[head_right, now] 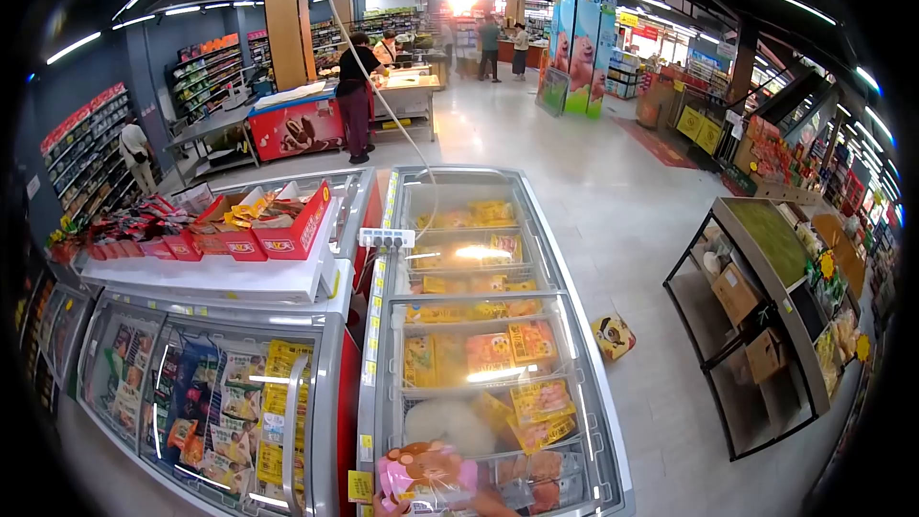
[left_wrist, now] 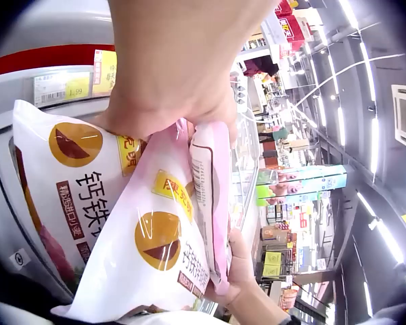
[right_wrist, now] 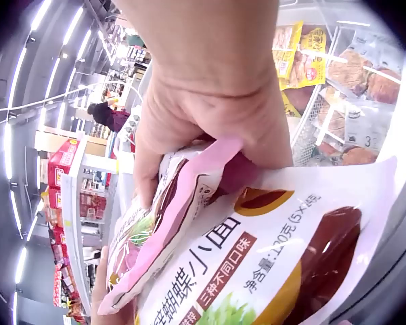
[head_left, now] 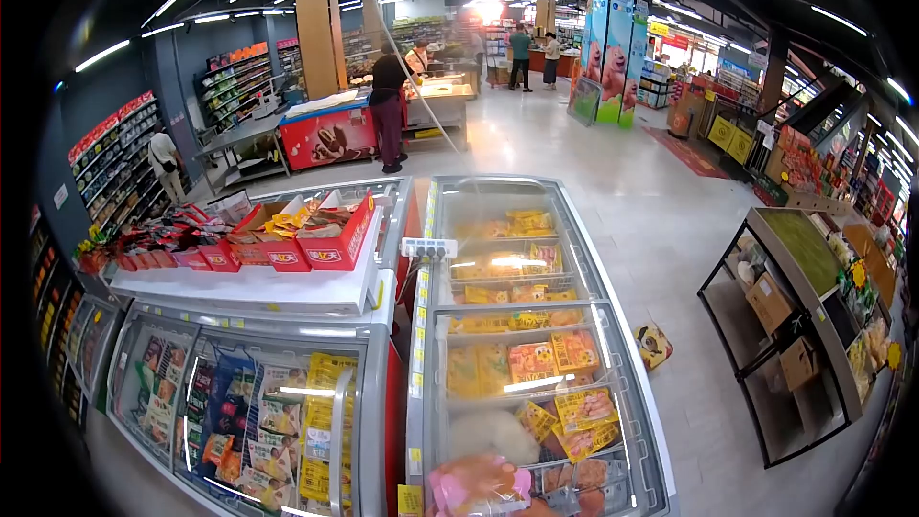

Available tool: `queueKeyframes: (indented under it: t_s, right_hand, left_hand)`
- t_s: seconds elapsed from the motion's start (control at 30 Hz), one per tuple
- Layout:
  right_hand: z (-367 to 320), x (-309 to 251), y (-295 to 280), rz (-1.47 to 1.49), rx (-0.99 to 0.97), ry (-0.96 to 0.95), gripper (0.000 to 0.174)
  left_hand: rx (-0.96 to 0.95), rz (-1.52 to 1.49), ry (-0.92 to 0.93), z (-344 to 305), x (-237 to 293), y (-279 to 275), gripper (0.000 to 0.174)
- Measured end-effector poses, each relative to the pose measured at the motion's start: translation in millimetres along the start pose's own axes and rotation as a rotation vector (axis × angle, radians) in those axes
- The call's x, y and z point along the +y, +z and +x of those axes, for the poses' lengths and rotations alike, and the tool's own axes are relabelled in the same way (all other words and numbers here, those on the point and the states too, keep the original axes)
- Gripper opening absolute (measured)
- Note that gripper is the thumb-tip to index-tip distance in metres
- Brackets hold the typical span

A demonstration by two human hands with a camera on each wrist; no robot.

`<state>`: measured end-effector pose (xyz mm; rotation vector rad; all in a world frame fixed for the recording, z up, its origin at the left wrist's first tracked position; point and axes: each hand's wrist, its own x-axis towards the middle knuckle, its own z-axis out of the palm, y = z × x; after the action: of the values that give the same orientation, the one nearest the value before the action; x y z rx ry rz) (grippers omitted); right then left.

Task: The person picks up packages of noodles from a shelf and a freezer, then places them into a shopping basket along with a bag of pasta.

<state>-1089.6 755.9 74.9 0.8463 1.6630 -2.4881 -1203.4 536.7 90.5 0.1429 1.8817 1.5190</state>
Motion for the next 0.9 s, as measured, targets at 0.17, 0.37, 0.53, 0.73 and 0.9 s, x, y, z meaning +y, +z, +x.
queueKeyframes:
  t_s: [0.17,0.37,0.53,0.73,0.9]
  right_hand:
    - [-4.1,-5.4,4.9,0.003,0.0,-0.038,0.09]
    - [-18.8,-18.3,11.3,0.004,0.021,-0.08,0.094]
    - [-45.2,-42.9,11.9,-0.003,0.065,-0.173,0.097]
    - [-60.0,-80.6,6.4,-0.023,0.191,-0.328,0.101]
    - [-48.1,-59.6,-6.5,-0.114,0.365,-0.413,0.104]
  left_hand:
    - [-0.013,0.037,0.044,7.2,-0.9,0.1,0.083]
    - [-0.02,0.04,0.056,7.9,1.9,-0.1,0.085]
    - [-0.023,-0.002,0.07,6.8,6.7,-0.3,0.087]
    - [-0.05,-0.188,0.193,25.4,2.7,5.3,0.089]
    - [-0.011,0.063,0.486,22.8,75.2,19.3,0.098]
